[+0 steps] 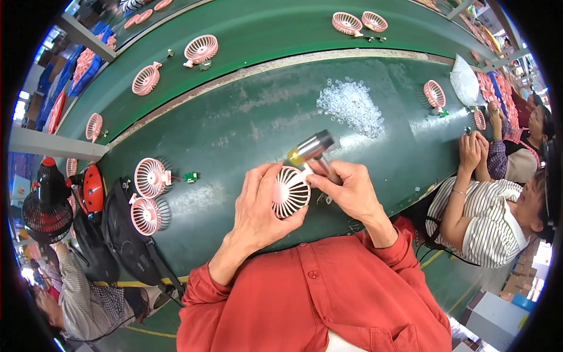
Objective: The person assembles portable fan casings by fitting plastic grilles and circuit components together, tapping them into place with a small mallet, and placing the assembled fan parts onto the conveyor belt.
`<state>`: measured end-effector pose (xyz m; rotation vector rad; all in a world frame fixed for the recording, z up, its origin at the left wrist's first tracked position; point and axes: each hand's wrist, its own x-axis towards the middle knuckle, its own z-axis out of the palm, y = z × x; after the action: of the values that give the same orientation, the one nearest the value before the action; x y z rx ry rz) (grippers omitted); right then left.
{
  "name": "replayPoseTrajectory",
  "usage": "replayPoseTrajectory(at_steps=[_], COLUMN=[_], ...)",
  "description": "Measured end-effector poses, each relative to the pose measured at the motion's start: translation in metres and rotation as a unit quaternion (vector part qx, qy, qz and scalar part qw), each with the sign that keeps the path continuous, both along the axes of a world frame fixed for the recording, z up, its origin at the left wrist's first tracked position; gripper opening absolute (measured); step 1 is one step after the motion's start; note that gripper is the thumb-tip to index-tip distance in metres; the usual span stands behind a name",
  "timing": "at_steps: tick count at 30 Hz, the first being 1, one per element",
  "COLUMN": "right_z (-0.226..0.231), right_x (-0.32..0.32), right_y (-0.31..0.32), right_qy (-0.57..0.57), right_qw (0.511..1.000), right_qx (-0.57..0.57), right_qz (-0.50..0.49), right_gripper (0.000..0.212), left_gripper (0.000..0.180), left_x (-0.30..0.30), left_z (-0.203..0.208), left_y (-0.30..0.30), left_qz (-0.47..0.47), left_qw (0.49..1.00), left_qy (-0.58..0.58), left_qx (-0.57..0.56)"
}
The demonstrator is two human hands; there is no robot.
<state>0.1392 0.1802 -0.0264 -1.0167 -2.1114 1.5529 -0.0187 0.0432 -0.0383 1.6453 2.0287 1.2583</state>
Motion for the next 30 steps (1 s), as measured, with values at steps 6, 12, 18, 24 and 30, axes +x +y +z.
replayPoseTrajectory(at_steps=[6,12,18,24,30], right_z=[0.008,0.006,0.007,0.009,0.007], right_x=[-0.003,-0.001,-0.009,-0.011,0.0], right_y=[-0.005,-0.002,0.005,0.022,0.007], right_qy=[-0.004,-0.049,0.023,0.098,0.11], right_qw=[0.996,0.999,0.992,0.953,0.975], right_qx=[-0.091,-0.014,0.035,0.234,0.104], right_qz=[-0.014,-0.011,-0.115,-0.167,-0.161], right_gripper=[0.015,0.014,0.022,0.04,0.015], left_gripper=[0.073,0.076,0.053,0.052,0.05], left_x=[-0.005,-0.01,-0.042,-0.081,-0.213], left_z=[-0.001,0.0,-0.004,0.04,-0.024], left_y=[0.001,0.004,0.029,0.11,0.141], left_qz=[0.033,-0.002,-0.087,0.066,0.231], left_qw=[0.999,0.99,0.837,0.997,0.926], left_qy=[0.017,-0.113,-0.515,0.029,0.297], left_qx=[-0.004,-0.082,-0.163,0.011,0.02])
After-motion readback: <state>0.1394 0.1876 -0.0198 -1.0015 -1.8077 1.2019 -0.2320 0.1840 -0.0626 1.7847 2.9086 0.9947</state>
